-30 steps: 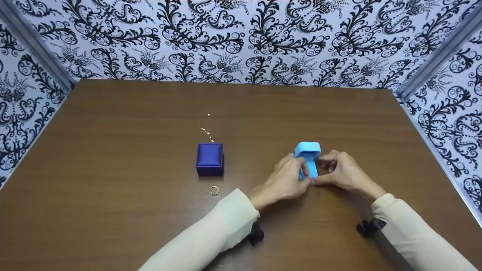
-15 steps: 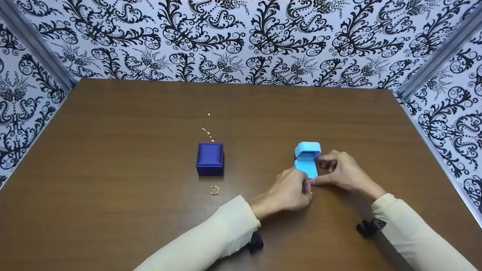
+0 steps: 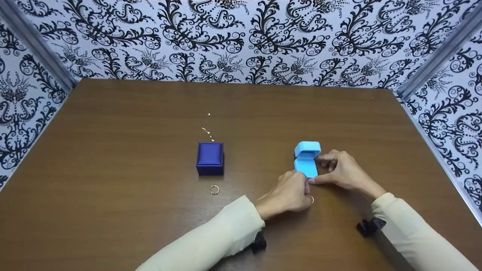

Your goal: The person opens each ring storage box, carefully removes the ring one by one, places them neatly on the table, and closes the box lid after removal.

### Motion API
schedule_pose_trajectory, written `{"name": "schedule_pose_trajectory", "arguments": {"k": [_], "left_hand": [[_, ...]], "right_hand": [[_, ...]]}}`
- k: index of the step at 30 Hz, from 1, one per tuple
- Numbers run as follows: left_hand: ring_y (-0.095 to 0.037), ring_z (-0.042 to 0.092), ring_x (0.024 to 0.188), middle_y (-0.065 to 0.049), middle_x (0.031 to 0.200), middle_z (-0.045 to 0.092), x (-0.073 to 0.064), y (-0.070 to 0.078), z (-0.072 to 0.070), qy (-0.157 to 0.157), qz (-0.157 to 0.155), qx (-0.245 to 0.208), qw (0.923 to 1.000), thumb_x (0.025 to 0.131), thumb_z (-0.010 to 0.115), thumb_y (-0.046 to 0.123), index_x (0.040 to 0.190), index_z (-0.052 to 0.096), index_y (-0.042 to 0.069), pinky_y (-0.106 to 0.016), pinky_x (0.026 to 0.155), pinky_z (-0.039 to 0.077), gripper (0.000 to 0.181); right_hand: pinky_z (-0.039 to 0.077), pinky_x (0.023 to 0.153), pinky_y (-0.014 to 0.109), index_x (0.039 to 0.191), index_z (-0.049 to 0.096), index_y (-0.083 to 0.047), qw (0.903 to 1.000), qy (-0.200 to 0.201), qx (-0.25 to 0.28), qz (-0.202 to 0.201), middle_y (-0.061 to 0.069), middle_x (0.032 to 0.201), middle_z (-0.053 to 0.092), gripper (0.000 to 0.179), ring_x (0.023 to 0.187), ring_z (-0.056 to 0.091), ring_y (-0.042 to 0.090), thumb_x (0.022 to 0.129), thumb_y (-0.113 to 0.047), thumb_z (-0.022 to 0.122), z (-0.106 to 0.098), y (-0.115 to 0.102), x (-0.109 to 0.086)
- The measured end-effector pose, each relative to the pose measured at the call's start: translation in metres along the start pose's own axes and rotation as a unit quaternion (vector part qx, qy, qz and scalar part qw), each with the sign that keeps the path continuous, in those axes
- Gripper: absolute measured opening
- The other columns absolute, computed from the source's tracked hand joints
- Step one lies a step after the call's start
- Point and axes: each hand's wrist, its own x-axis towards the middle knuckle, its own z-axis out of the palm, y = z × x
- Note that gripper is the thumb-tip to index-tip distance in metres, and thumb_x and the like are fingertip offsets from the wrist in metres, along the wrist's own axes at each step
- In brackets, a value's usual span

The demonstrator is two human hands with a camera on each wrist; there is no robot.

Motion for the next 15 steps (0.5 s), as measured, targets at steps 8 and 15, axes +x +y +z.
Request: {"name": "schedule_pose_trajectory", "arguments": {"k": [8,15], "left_hand": [[-0.007,0.049,0.067,0.010,0.067,0.053,0.004,-0.003,-0.005,0.001,-0.012,-0.052,0.9986,0.078,0.078,0.011,0.063,0.066,0.016,-0.023,0.057,0.042,0.020],[-0.010,0.054,0.071,0.002,0.078,0.064,0.010,-0.006,-0.024,0.051,-0.034,-0.123,0.9905,0.082,0.084,0.021,0.089,0.072,0.008,-0.023,0.060,0.044,0.019]], "right_hand": [[0.042,0.065,0.027,0.108,0.076,0.002,1.0000,0.003,0.002,-0.001,0.005,0.085,0.061,0.055,0.076,0.052,0.022,0.066,-0.027,0.097,0.000,-0.001,0.000],[0.042,0.065,0.026,0.107,0.077,-0.001,0.9999,0.006,0.013,0.004,0.005,0.084,0.060,0.054,0.076,0.052,0.021,0.064,-0.026,0.098,-0.001,-0.002,-0.001]]}}
